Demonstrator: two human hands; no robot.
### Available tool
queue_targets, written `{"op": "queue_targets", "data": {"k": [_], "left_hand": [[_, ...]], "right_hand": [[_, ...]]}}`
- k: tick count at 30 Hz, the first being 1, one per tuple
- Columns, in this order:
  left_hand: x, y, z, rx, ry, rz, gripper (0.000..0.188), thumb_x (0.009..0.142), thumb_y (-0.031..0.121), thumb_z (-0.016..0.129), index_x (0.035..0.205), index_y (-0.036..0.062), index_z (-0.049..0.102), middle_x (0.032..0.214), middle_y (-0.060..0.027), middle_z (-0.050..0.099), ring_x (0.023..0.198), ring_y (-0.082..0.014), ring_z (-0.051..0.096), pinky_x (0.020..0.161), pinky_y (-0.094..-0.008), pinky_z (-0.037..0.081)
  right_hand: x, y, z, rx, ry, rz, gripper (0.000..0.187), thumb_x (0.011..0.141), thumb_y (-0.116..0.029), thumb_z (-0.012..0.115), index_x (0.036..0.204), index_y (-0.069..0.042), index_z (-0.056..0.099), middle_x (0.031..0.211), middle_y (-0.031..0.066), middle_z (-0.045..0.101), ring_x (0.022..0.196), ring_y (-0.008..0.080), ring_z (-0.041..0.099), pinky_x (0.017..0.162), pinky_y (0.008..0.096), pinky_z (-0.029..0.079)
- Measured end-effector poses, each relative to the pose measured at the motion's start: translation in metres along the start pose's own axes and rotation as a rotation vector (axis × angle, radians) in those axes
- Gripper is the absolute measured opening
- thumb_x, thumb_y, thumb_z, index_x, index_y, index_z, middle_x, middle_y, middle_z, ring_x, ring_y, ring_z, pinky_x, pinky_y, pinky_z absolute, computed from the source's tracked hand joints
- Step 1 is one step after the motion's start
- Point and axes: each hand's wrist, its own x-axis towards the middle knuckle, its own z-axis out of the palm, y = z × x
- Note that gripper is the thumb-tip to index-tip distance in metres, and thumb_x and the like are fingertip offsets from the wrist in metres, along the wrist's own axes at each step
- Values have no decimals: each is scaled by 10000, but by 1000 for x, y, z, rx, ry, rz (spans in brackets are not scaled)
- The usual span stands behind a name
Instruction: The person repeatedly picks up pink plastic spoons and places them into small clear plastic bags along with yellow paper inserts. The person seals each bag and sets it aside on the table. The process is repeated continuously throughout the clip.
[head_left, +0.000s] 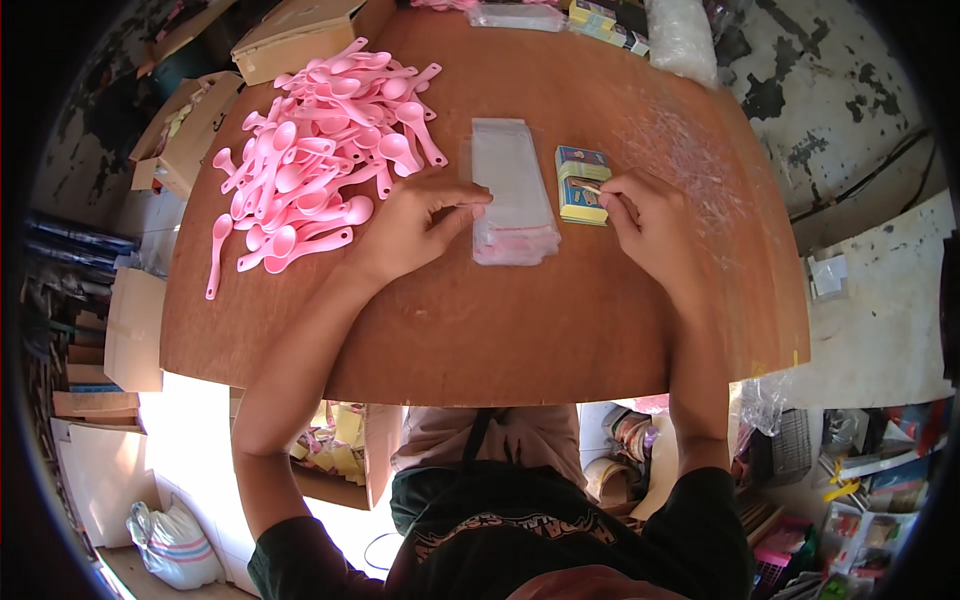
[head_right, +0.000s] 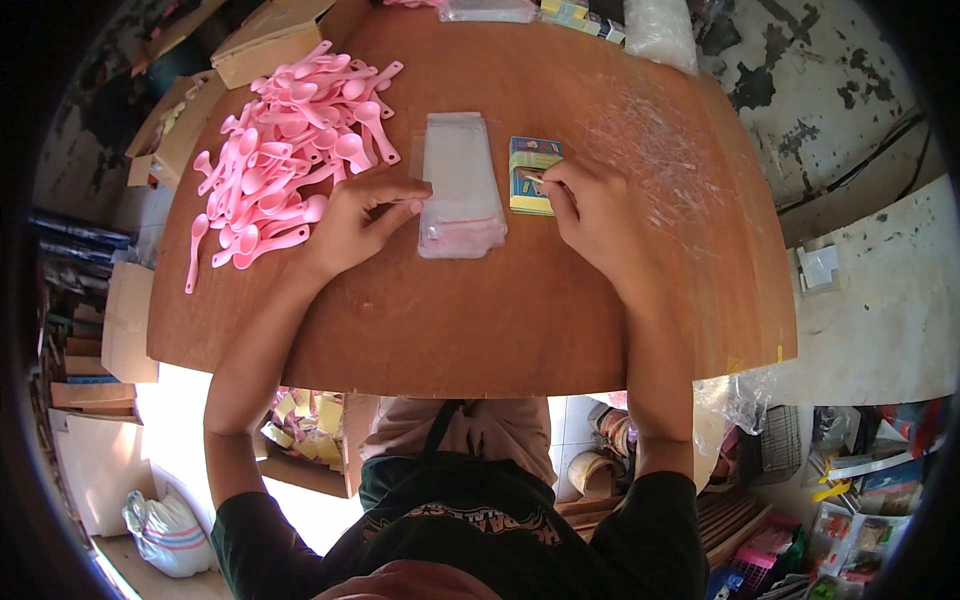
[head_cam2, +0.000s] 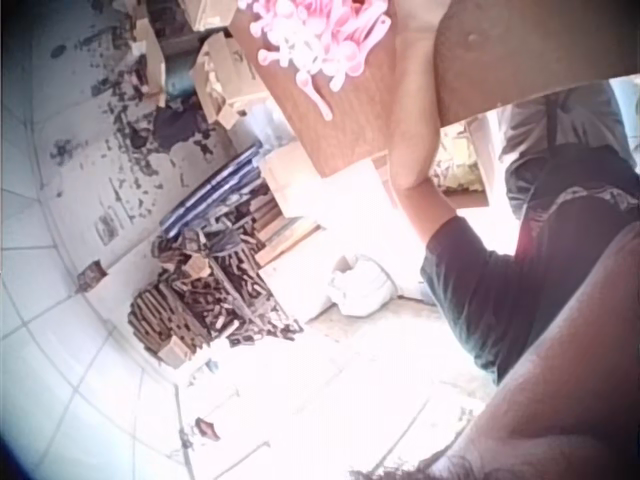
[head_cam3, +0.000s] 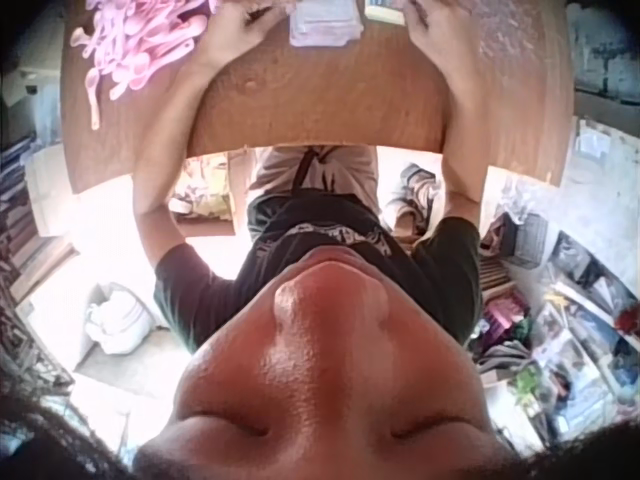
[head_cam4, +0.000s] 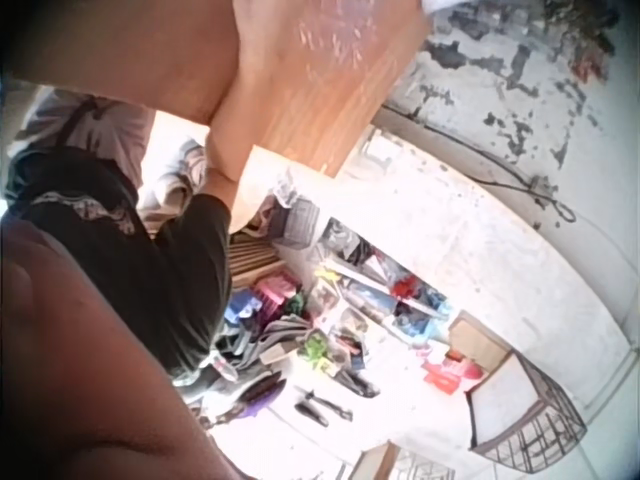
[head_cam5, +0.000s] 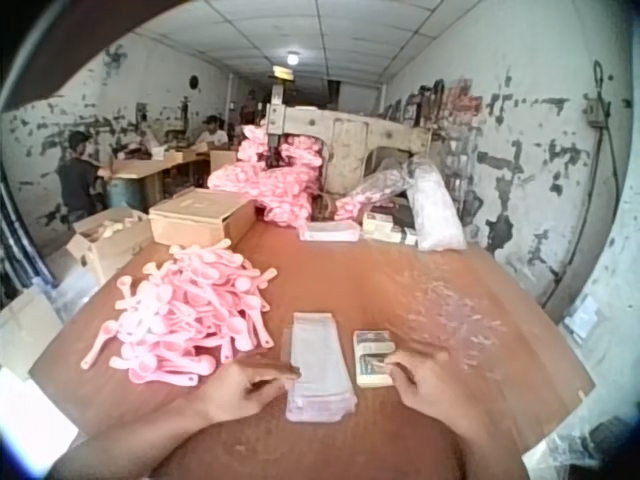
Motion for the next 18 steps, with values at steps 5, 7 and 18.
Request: {"op": "queue_targets", "data": {"k": [5, 7, 18], "left_hand": [[2, 6, -12, -583, 168, -317, 175, 880, 120, 680, 996, -6, 717, 910, -55, 716, 800, -88, 642, 739, -246, 516], [2, 7, -14, -543, 64, -373, 174, 877, 114, 679, 999, -5, 719, 886, -51, 715, 786, -82, 636, 732, -243, 512], [-6, 35, 2, -411, -217, -343, 186, 856, 105, 680, 983, -26, 715, 789, -67, 707, 717, -62, 606, 658, -252, 498]], "right_hand": [[-1, -20, -12, 373, 283, 97, 83, 859, -82, 678, 922, -29, 663, 741, 30, 640, 564, 96, 526, 528, 250, 411], [-4, -28, -13, 654, 414, 138, 115, 909, -112, 661, 932, 1, 655, 768, -31, 628, 642, 10, 513, 556, 187, 404], [-4, -30, 25, 805, 314, 142, 150, 901, -146, 682, 932, 0, 662, 775, -27, 633, 648, 13, 507, 553, 180, 389]]}}
